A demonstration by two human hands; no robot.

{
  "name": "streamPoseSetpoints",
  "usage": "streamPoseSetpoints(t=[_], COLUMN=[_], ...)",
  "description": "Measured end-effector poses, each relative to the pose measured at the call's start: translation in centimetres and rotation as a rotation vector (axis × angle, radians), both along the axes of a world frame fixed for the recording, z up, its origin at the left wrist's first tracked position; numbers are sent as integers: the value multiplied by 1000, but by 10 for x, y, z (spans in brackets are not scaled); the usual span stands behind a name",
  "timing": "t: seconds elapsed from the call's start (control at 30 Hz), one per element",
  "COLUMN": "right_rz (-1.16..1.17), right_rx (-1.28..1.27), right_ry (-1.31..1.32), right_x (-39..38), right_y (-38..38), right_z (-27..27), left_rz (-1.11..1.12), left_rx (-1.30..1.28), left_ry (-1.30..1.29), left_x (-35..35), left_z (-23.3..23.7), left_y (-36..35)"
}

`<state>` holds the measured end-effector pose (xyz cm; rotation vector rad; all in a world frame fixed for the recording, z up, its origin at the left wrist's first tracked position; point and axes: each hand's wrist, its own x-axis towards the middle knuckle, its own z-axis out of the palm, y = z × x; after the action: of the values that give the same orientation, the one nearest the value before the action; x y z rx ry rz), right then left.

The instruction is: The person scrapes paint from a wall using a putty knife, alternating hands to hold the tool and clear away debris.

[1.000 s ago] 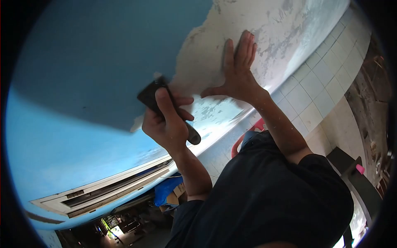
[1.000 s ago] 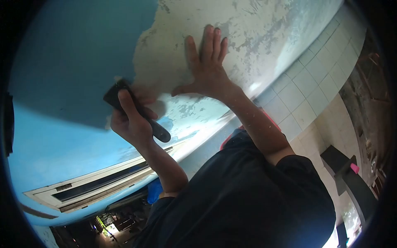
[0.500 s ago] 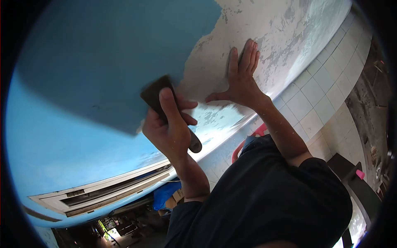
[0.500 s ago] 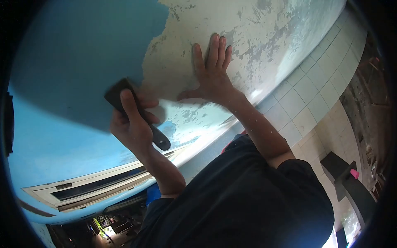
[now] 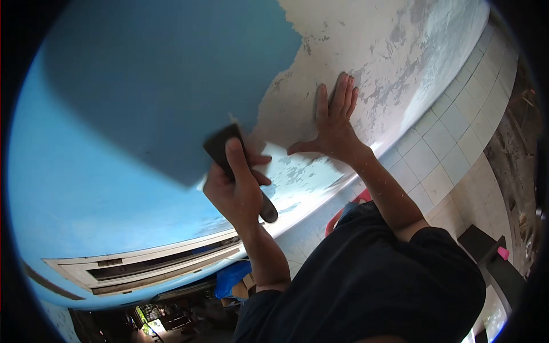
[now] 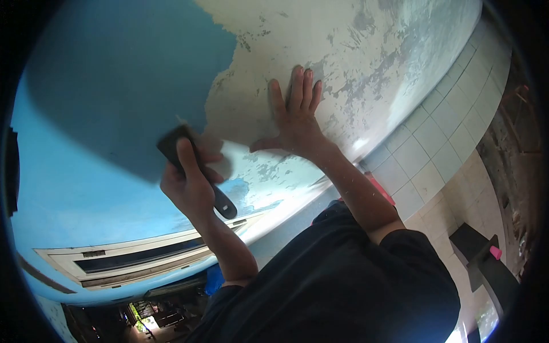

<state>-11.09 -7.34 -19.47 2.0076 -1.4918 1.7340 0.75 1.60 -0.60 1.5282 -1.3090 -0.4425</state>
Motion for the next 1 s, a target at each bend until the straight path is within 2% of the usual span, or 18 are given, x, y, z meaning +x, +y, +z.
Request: streamPoseSetpoints(t=[0.1,0.23,0.43,0.6,0.77,0.9,1.0], right_rz=[15,-2,4,17,18,21,11], right_rx=[48,23,19,36,20,33,8], right_ry=[6,14,-2,-3,-2,-1,-9], right_x=[0,0,0,0,2,2,0], right_y=[5,4,3,3,2,5,-1], right_z=[2,-1,-1,-2,-4,-5,-3], left_rz=[-46,-26,-42,-26,-31,-8,27], left_rx=[-71,-18,-10,16,18,32,36], left_ry=[-8,44,-37,-38,-60,-38,-63], left_x=[-12,0,-11,7,-8,0,-3], left_z=[19,2,25,1,19,2,7], left_y=[-9,1,-8,3,-5,5,1])
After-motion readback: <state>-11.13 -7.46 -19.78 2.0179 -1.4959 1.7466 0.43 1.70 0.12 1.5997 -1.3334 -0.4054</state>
